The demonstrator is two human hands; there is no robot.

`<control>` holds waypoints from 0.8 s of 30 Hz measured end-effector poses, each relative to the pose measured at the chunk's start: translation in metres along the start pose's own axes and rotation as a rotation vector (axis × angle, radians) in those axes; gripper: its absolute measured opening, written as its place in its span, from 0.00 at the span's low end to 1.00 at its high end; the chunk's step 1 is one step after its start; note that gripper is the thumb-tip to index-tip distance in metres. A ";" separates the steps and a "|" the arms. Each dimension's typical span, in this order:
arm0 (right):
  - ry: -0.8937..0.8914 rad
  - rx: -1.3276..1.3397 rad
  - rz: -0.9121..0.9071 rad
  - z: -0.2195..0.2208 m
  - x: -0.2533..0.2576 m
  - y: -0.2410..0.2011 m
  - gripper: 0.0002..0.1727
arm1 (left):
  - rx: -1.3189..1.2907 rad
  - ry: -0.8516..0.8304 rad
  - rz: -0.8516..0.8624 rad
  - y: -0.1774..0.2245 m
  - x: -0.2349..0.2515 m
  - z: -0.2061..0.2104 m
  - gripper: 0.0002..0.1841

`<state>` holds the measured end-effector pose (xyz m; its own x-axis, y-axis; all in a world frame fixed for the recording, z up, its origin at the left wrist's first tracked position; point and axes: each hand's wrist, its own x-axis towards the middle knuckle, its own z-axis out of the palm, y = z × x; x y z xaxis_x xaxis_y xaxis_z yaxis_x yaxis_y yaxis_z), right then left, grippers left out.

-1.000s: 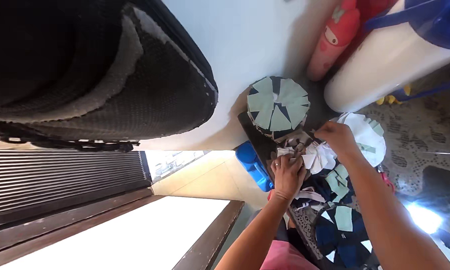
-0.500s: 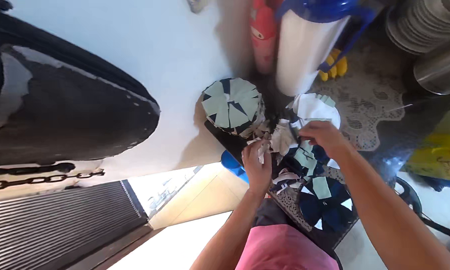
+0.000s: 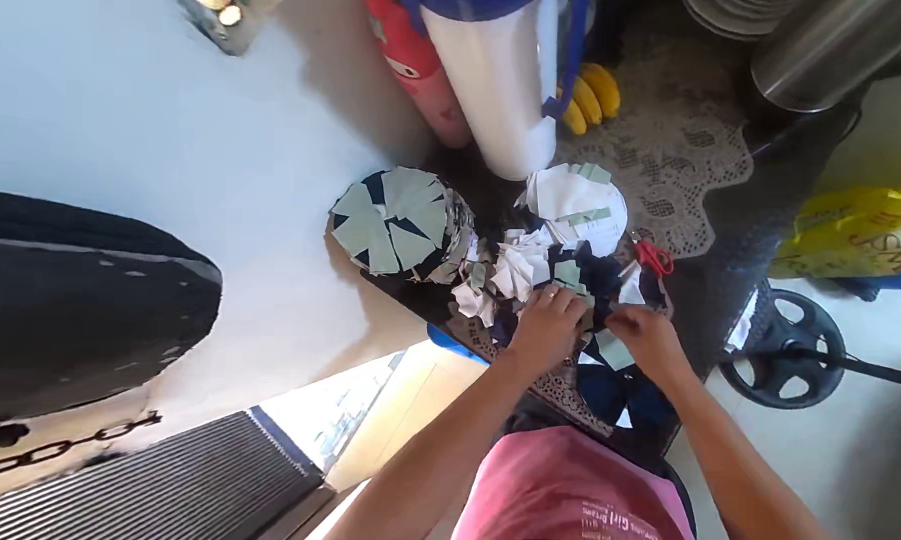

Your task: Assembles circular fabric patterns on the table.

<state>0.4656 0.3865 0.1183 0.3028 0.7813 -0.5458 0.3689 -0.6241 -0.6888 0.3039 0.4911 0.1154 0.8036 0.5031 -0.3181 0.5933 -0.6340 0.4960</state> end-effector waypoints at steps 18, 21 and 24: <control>0.218 0.342 0.073 0.033 -0.106 0.075 0.10 | -0.345 0.124 -0.247 -0.012 0.013 -0.021 0.11; 0.175 0.301 0.008 0.036 -0.100 0.060 0.11 | -0.570 0.211 -0.321 -0.022 0.013 -0.030 0.09; 0.165 0.276 -0.056 0.036 -0.093 0.041 0.12 | -0.868 0.256 -0.363 -0.020 0.008 -0.043 0.08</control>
<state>0.4208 0.2883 0.1232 0.4356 0.7886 -0.4340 0.1436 -0.5368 -0.8314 0.2964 0.5329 0.1377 0.4832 0.7600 -0.4346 0.4787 0.1863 0.8580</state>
